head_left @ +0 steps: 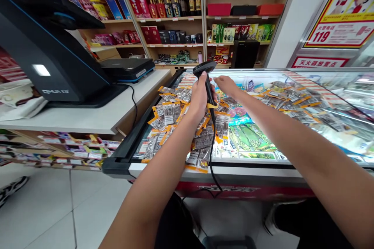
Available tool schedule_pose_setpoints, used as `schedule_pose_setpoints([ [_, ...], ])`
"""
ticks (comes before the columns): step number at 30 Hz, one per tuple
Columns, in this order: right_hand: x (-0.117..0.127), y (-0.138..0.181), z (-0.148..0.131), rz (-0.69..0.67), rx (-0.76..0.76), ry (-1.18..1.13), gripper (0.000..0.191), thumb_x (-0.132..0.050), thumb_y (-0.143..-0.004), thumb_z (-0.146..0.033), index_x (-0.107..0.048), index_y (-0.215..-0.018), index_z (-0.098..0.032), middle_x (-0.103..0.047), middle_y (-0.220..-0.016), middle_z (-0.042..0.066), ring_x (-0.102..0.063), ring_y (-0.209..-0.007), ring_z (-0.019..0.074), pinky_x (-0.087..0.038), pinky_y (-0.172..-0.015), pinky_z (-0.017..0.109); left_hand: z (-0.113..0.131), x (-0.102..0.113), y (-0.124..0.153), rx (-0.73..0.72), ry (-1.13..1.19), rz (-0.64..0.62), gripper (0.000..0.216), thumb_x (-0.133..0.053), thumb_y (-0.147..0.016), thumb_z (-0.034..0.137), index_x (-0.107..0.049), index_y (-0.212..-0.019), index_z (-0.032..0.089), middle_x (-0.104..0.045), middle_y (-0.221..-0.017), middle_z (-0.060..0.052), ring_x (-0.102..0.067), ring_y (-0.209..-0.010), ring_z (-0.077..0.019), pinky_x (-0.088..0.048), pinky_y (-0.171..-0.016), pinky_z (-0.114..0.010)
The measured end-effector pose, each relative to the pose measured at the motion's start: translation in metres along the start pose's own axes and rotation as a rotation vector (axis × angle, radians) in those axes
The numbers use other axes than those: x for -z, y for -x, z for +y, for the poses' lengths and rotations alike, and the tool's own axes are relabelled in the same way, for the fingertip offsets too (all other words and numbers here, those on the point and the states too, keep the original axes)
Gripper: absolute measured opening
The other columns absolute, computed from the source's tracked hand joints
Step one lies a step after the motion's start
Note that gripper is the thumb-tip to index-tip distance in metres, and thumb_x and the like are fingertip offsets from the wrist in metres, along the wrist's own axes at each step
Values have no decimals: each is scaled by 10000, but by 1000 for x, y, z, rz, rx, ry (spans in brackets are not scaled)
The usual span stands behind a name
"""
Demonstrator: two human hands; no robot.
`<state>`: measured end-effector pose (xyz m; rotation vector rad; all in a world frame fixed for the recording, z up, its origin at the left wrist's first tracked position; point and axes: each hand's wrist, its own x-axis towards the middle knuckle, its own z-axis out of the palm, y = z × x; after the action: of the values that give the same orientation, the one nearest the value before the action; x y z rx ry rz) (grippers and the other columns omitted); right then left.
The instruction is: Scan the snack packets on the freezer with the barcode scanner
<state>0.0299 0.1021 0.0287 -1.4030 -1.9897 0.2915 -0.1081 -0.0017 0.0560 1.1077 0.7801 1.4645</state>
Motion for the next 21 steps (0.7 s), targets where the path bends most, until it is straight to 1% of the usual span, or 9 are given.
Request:
schedule_pose_setpoints([
  [2,20,8,17,-194,-102,152,488,-433,-1010,-557,-717,-1015,-160,-738,-960,130,-672,-942,301,-505,-796,379,2,1,1,11,1,3,527,-514,-905,731,-519,-929,205,-539,-603,39,-529,-426,-91,-384,-431,-214],
  [5,44,29,37,-477,-159,313,581,-567,-886,-695,-692,-1191,-216,-688,-1252,166,-658,-1083,357,-505,-853,418,2,2,2,2,29,-18,500,-535,-909,704,-515,-920,205,-541,-613,44,-508,-413,-79,-380,-426,-210],
  [7,53,43,45,-544,-116,346,652,-593,-836,-747,-673,-1248,-247,-644,-1340,161,-647,-1112,365,-510,-862,433,1,2,2,-4,37,-23,489,-543,-910,693,-512,-911,205,-542,-616,44,-501,-410,-77,-376,-422,-210],
  [9,57,53,49,-534,-46,338,632,-629,-817,-733,-684,-1212,-242,-672,-1273,162,-665,-1042,350,-514,-818,424,0,2,2,-7,36,-29,479,-542,-915,682,-510,-908,205,-545,-621,41,-504,-413,-78,-379,-424,-212],
  [13,66,56,48,-390,16,281,506,-796,-722,-610,-709,-1017,-209,-722,-992,125,-671,-880,318,-480,-740,385,0,1,3,-3,3,-39,450,-533,-932,654,-509,-915,205,-550,-620,40,-506,-415,-80,-390,-430,-214],
  [15,74,55,47,-253,2,251,434,-794,-731,-582,-691,-910,-200,-708,-901,100,-658,-846,301,-454,-723,369,0,-1,4,11,-22,-56,448,-542,-929,649,-517,-917,202,-553,-620,37,-505,-414,-81,-388,-426,-214],
  [17,83,57,46,-68,-31,169,393,-718,-804,-577,-660,-871,-194,-696,-862,82,-642,-816,273,-438,-708,355,0,-2,5,24,-39,-109,458,-558,-917,653,-526,-908,196,-558,-624,30,-511,-415,-85,-385,-420,-215],
  [19,90,63,48,126,-71,-31,368,-613,-884,-554,-645,-928,-190,-702,-884,72,-638,-808,246,-444,-700,341,-2,-4,7,23,-52,-196,472,-569,-905,660,-536,-899,190,-558,-630,26,-517,-414,-90,-383,-411,-218],
  [21,92,73,51,294,-80,-307,336,-567,-913,-503,-627,-1019,-190,-718,-957,70,-654,-853,229,-473,-729,330,-4,-7,10,18,-67,-304,479,-566,-905,664,-549,-902,186,-566,-648,20,-529,-418,-97,-387,-404,-224],
])
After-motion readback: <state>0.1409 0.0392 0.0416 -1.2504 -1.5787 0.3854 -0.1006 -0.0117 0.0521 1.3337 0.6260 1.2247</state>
